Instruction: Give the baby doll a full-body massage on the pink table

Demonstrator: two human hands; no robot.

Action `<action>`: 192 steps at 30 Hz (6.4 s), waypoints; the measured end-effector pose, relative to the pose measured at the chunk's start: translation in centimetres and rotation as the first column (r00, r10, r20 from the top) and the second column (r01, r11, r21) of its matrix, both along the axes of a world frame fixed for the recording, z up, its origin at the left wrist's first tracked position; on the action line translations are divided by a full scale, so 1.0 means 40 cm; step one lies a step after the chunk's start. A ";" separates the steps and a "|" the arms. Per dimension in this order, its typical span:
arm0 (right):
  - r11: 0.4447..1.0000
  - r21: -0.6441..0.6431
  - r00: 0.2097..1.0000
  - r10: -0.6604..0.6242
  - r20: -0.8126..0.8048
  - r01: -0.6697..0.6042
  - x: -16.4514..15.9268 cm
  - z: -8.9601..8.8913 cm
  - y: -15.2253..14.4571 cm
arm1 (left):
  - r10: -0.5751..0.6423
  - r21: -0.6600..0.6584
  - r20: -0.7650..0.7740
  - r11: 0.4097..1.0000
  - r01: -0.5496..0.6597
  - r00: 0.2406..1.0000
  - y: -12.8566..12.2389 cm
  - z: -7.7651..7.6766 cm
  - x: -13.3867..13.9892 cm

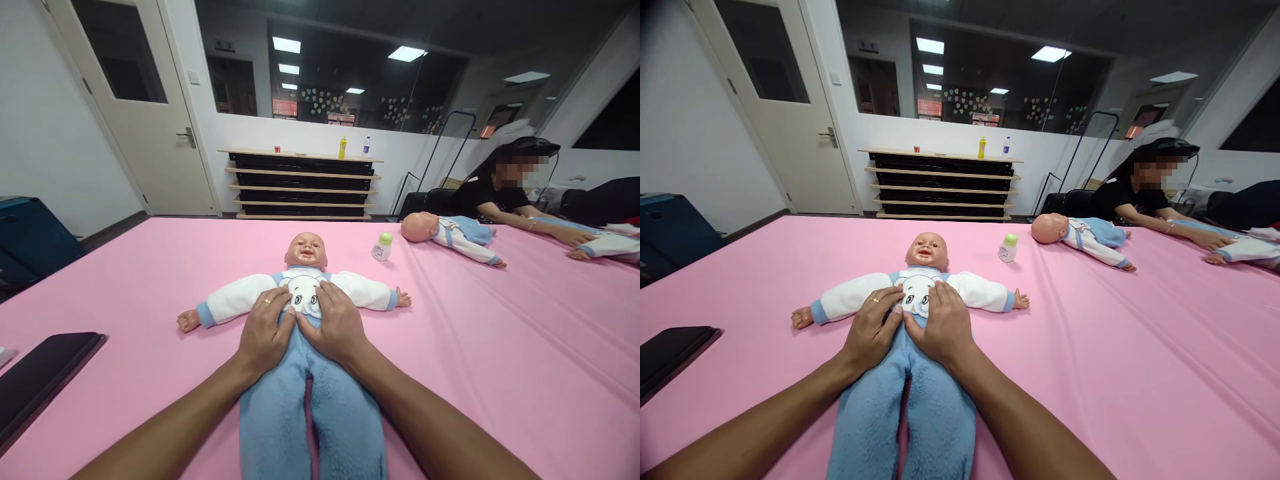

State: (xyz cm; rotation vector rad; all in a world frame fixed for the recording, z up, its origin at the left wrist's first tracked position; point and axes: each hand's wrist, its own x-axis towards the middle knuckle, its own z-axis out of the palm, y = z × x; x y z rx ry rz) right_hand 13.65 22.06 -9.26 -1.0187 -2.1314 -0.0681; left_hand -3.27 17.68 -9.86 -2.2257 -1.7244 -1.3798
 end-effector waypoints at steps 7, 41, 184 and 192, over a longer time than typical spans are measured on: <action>0.986 0.083 0.989 0.144 0.020 -0.145 0.013 0.020 -0.006 | -0.123 0.109 -0.059 0.986 0.129 0.991 -0.023 0.024 0.007; 0.997 0.050 0.998 0.054 -0.021 -0.052 0.011 0.016 0.001 | 0.004 0.063 -0.067 0.998 0.000 0.998 -0.010 0.013 0.001; 0.976 0.108 0.981 0.191 -0.011 -0.189 0.022 0.018 0.009 | -0.059 0.093 -0.082 0.993 0.066 0.995 -0.012 0.008 -0.012; 0.868 0.054 0.869 0.490 0.064 -0.494 0.030 0.030 0.020 | -0.249 0.181 -0.211 0.940 0.288 0.945 -0.030 0.025 0.000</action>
